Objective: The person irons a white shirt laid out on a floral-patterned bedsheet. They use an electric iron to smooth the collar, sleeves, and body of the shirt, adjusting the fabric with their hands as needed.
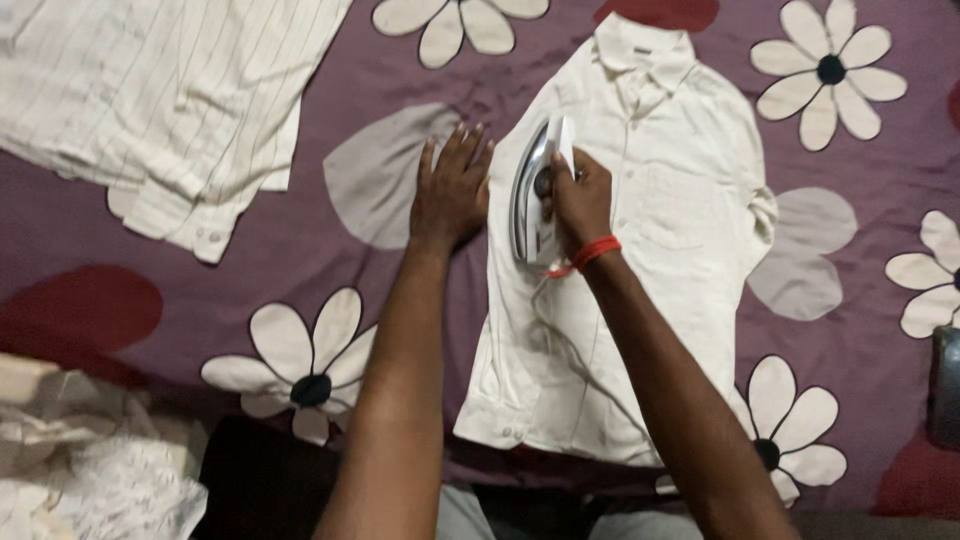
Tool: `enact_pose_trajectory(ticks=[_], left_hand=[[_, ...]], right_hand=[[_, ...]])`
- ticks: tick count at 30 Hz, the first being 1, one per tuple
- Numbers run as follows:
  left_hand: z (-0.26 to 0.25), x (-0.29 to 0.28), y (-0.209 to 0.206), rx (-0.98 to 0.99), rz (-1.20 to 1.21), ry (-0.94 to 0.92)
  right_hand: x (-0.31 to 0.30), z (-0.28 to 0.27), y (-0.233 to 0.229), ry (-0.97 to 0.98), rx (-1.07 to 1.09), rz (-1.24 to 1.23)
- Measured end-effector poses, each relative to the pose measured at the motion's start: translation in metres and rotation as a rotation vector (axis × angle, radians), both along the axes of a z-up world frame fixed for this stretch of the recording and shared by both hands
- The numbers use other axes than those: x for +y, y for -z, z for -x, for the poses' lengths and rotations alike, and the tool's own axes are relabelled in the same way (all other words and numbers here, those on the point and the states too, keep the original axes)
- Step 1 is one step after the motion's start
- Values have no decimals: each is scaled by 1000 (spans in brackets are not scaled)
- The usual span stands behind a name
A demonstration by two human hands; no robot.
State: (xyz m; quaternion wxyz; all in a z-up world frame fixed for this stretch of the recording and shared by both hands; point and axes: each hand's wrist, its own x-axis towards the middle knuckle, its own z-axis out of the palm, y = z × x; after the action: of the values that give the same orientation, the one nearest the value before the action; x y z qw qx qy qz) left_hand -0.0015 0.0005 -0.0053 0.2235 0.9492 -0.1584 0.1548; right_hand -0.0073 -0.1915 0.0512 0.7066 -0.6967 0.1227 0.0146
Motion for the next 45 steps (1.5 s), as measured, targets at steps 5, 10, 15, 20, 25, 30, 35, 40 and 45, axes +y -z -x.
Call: enact_pose_trajectory(ticks=[5, 10, 15, 20, 25, 30, 35, 40, 45], left_hand=[[-1, -1, -2, -10, -11, 6], [0, -1, -2, 21, -35, -5], [0, -3, -4, 29, -20, 0], [-1, 0, -4, 27, -26, 1], [-5, 3, -3, 20, -2, 32], [-9, 3, 11, -8, 8, 41], [22, -5, 12, 118, 190, 10], [154, 7, 9, 134, 131, 36], [267, 30, -21, 58, 196, -63]], right_hand=[[7, 31, -8, -74, 21, 49], [18, 26, -7, -64, -5, 47], [16, 50, -6, -95, 29, 23], [21, 22, 1, -46, 0, 0], [-4, 40, -55, -47, -38, -196], [-61, 230, -166, -54, 109, 182], [-60, 333, -149, 82, 340, -130], [-40, 304, -85, -90, 171, -161], [-13, 253, -35, -191, 89, -88]])
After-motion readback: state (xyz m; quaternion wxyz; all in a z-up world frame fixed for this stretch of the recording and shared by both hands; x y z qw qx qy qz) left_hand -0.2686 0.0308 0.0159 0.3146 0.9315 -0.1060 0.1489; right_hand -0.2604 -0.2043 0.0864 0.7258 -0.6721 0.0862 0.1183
